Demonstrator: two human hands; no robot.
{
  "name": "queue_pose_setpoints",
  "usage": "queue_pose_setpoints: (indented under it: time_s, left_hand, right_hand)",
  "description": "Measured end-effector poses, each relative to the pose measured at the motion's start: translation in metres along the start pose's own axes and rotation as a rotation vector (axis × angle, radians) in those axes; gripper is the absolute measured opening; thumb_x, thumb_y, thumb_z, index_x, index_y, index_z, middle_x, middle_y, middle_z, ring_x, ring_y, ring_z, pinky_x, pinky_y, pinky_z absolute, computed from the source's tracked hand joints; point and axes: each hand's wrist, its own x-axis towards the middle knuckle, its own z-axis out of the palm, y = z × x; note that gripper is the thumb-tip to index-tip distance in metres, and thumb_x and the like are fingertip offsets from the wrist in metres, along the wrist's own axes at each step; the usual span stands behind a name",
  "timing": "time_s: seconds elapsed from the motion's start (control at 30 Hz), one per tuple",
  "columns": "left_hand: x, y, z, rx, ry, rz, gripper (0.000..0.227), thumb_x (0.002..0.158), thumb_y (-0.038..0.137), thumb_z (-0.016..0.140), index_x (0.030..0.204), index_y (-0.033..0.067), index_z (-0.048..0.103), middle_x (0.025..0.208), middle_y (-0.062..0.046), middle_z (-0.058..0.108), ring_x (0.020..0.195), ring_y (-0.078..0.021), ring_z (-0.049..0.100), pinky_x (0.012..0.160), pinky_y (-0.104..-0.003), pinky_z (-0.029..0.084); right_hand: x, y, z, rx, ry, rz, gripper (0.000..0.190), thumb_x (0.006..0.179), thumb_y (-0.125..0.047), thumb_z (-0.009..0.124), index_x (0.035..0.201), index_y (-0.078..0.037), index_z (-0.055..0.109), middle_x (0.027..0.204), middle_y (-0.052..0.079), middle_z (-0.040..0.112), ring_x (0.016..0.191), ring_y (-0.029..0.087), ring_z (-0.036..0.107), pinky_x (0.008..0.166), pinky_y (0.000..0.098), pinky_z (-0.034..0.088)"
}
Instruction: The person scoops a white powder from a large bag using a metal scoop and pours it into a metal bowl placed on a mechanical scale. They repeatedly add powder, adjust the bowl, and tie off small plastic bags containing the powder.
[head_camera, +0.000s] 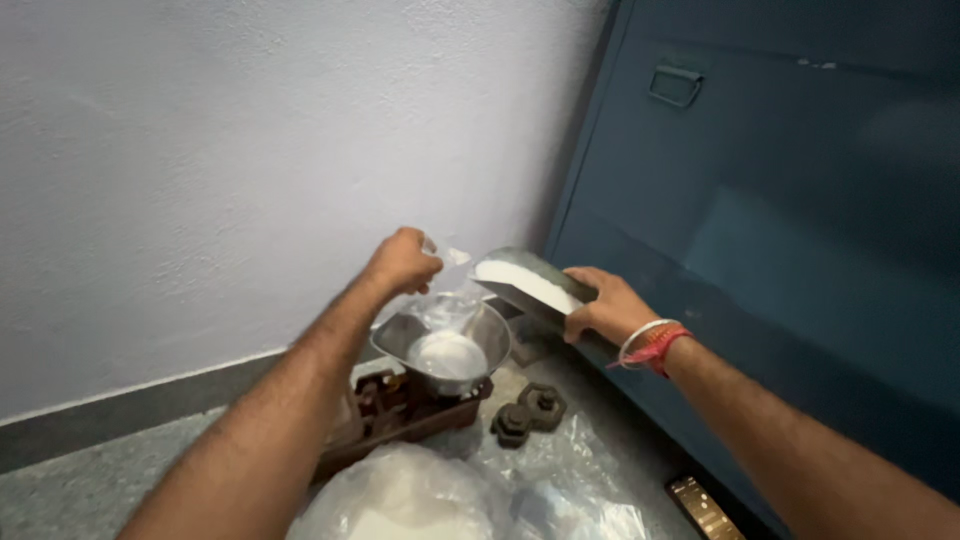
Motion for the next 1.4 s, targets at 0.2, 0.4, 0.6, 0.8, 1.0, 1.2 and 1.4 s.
queue_pose_setpoints:
  time_s: [0.2, 0.4, 0.6, 0.8, 1.0, 1.2, 1.4]
  left_hand:
    - [0.002, 0.004, 0.027, 0.015, -0.051, -0.002, 0.032, 0.081, 0.014, 0.068, 0.103, -0.0086, 0.071, 0.071, -0.014, 0.074, 0.058, -0.0214, 0.074, 0.053, -0.035, 0.06]
    - [-0.004, 0.002, 0.035, -0.053, -0.168, 0.057, 0.044, 0.078, 0.009, 0.062, 0.122, 0.0022, 0.067, 0.069, -0.016, 0.073, 0.054, -0.0198, 0.069, 0.051, -0.035, 0.056]
    - [-0.004, 0.001, 0.053, -0.048, -0.285, 0.108, 0.044, 0.082, 0.006, 0.062, 0.125, 0.0013, 0.065, 0.07, -0.012, 0.072, 0.056, -0.0176, 0.068, 0.051, -0.032, 0.057]
    - [0.002, -0.001, 0.071, -0.18, -0.314, 0.175, 0.046, 0.083, 0.006, 0.065, 0.128, 0.0004, 0.066, 0.072, -0.014, 0.071, 0.055, -0.0177, 0.067, 0.049, -0.032, 0.055]
    - [0.005, -0.014, 0.069, -0.028, -0.274, 0.04, 0.054, 0.084, 0.005, 0.063, 0.138, 0.005, 0.06, 0.081, -0.01, 0.075, 0.064, -0.0156, 0.07, 0.056, -0.029, 0.06]
    - [0.001, -0.032, 0.063, 0.002, -0.285, -0.064, 0.052, 0.085, 0.007, 0.062, 0.136, 0.0042, 0.061, 0.078, -0.012, 0.073, 0.059, -0.0178, 0.07, 0.053, -0.032, 0.057]
    - [0.002, -0.045, 0.062, 0.048, -0.271, -0.077, 0.048, 0.085, 0.007, 0.064, 0.132, -0.0012, 0.062, 0.076, -0.014, 0.073, 0.059, -0.0195, 0.071, 0.052, -0.034, 0.057]
  right_hand:
    - [0.026, -0.003, 0.02, -0.066, 0.01, 0.042, 0.086, 0.048, -0.011, 0.083, 0.132, -0.006, 0.066, 0.125, 0.015, 0.073, 0.117, 0.03, 0.069, 0.102, 0.0325, 0.05]
    - [0.04, -0.011, 0.045, -0.303, 0.006, 0.098, 0.09, 0.049, -0.022, 0.086, 0.136, -0.017, 0.064, 0.133, 0.014, 0.065, 0.128, 0.036, 0.057, 0.108, 0.0442, 0.046]
    - [0.046, -0.028, 0.051, -0.416, -0.038, 0.173, 0.084, 0.052, -0.029, 0.083, 0.134, -0.024, 0.067, 0.133, 0.009, 0.066, 0.13, 0.038, 0.054, 0.109, 0.0608, 0.041]
    - [0.045, -0.033, 0.049, -0.51, -0.095, 0.208, 0.064, 0.054, -0.031, 0.083, 0.116, -0.015, 0.075, 0.125, 0.013, 0.071, 0.127, 0.039, 0.058, 0.105, 0.0618, 0.043]
    - [0.044, -0.038, 0.049, -0.605, -0.161, 0.173, 0.056, 0.054, -0.029, 0.085, 0.106, -0.01, 0.079, 0.124, 0.014, 0.069, 0.13, 0.039, 0.053, 0.105, 0.0613, 0.041]
    - [0.042, -0.044, 0.049, -0.625, -0.221, 0.178, 0.048, 0.056, -0.024, 0.081, 0.101, -0.007, 0.082, 0.122, 0.014, 0.071, 0.129, 0.037, 0.053, 0.105, 0.0572, 0.041]
    - [0.04, -0.05, 0.053, -0.669, -0.208, 0.15, 0.049, 0.063, -0.026, 0.081, 0.109, -0.01, 0.079, 0.132, 0.015, 0.063, 0.13, 0.036, 0.049, 0.106, 0.0574, 0.036]
